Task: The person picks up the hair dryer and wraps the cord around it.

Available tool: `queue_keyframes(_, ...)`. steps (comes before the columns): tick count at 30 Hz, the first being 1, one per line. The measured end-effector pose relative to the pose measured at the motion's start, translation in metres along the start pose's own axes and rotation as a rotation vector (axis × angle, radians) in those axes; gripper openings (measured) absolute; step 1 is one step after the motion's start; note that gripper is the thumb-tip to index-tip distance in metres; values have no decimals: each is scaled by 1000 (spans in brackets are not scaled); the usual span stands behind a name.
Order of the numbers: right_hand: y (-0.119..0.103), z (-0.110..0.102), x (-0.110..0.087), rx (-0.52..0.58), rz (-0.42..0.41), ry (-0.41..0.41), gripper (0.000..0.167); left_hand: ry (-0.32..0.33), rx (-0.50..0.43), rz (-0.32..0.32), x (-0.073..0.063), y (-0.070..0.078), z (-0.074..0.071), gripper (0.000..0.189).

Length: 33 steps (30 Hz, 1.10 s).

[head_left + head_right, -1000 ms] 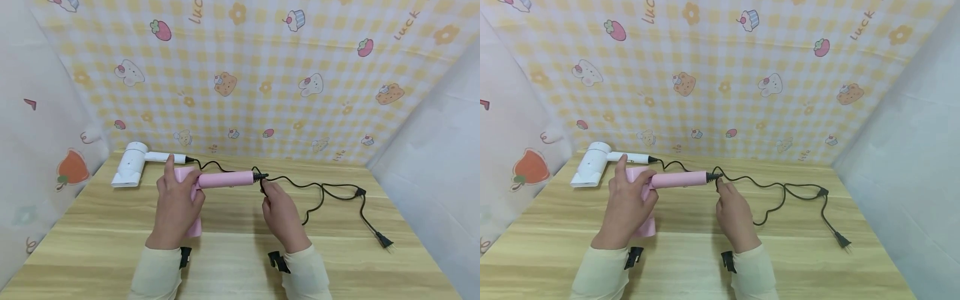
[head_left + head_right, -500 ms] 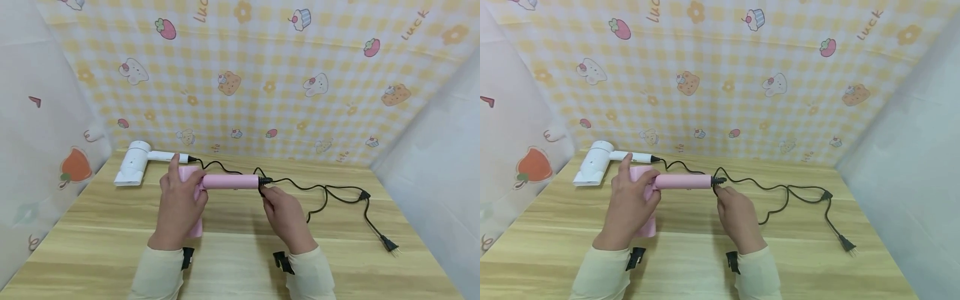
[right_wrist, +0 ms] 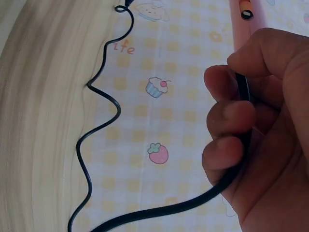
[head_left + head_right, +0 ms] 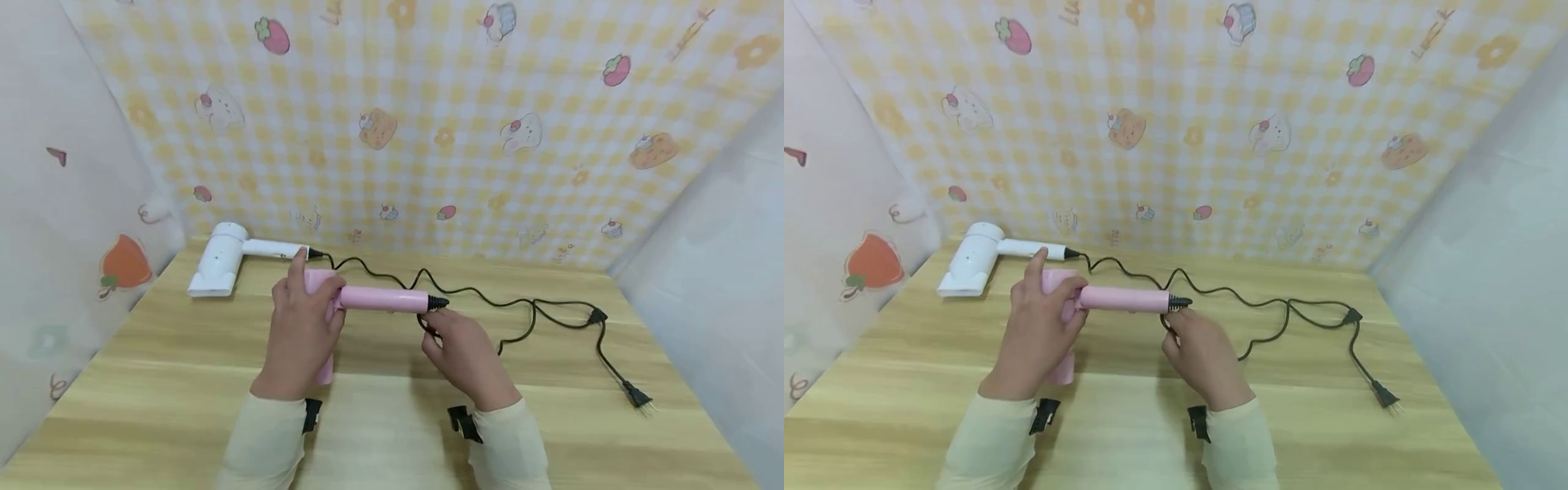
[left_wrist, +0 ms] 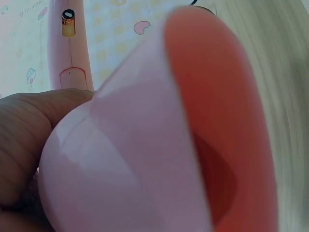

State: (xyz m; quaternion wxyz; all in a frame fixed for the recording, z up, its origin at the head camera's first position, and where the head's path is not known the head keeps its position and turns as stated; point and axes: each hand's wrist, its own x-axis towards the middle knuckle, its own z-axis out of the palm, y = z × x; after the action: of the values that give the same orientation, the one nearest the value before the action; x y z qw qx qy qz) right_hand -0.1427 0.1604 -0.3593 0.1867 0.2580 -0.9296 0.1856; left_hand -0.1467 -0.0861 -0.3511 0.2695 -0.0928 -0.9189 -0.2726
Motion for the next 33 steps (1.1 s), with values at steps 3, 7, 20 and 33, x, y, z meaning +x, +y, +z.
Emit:
queue_keyframes(3,-1,1,2,16,-23,-2,11,-23,-3,-21,-2,-3,-2,34)
queue_keyframes(7,0,-1,3,25,-49,18,11,-37,-5,-35,-1,-1,-2,39)
queue_keyframes(20,-7,-3,1,119,-17,-12,16,-11,-23,-51,-4,-6,-2,34)
queue_keyframes(33,-3,-8,-1,143,1,3,8,-25,-45,-32,-6,-4,4,33)
